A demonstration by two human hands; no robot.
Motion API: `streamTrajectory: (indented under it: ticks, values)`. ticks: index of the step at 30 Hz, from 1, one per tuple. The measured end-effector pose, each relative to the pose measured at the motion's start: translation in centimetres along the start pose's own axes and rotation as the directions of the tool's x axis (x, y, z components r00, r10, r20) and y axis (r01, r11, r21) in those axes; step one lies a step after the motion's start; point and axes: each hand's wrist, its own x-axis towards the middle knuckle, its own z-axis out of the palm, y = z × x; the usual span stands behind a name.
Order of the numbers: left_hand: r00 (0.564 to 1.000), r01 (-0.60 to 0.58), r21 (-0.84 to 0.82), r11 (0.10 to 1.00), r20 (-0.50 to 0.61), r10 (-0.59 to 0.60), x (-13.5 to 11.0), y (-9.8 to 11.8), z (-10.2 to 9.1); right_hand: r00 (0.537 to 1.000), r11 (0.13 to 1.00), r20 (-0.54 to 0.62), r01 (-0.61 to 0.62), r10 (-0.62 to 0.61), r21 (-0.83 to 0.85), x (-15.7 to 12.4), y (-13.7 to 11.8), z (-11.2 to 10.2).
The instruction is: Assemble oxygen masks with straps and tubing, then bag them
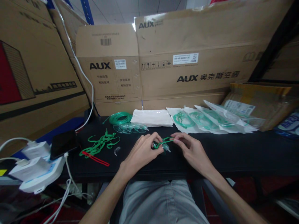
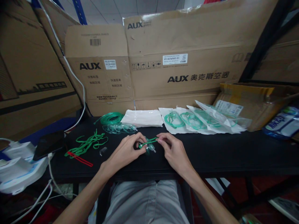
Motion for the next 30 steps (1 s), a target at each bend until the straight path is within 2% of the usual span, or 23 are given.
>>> streamTrajectory:
  ticks: [5, 9, 15, 19, 21, 26, 30]
  values:
    - [1.0, 0.01, -0.028, 1.0, -0.003, -0.01, 0.0, -0.2, -0.6, 1.0, 1.0, -0.023, 0.0, -0.001, -0.024, 0.3, 0.1, -1.0]
    - [1.0, 0.01, -0.068, 0.998, 0.013, -0.009, 0.0, -0.1, -0.5, 1.0, 1.0, -0.003, -0.002, 0.002, -0.021, 0.2, -0.1, -0.9]
    - [0.99, 0.017, -0.203, 0.979, 0.14, 0.012, -0.1, 0.5, -0.8, 0.977, 1.0, 0.213, -0.02, 0.018, 0.01, -0.7, -0.5, 0.7]
    - [0.959, 0.11, -0.274, 0.955, 0.283, -0.029, -0.2, 0.6, -2.2, 0.953, 0.999, 0.302, 0.036, -0.024, -0.035, -0.9, -0.7, 0.9]
    - [0.964, 0.13, -0.23, 0.965, 0.258, -0.068, -0.2, 0.4, -3.1, 0.936, 0.994, 0.345, 0.094, -0.069, -0.057, -1.0, -1.2, 0.9]
    - [0.995, 0.095, -0.057, 0.994, 0.044, -0.093, 0.3, -0.1, -4.1, 0.905, 0.977, 0.394, 0.204, -0.161, -0.068, -1.2, -2.0, 1.1]
    - [0.997, 0.042, 0.033, 0.999, 0.06, -0.044, 1.8, 0.5, -3.1, 0.901, 0.97, 0.39, 0.234, -0.19, -0.068, -1.2, -1.5, 1.5]
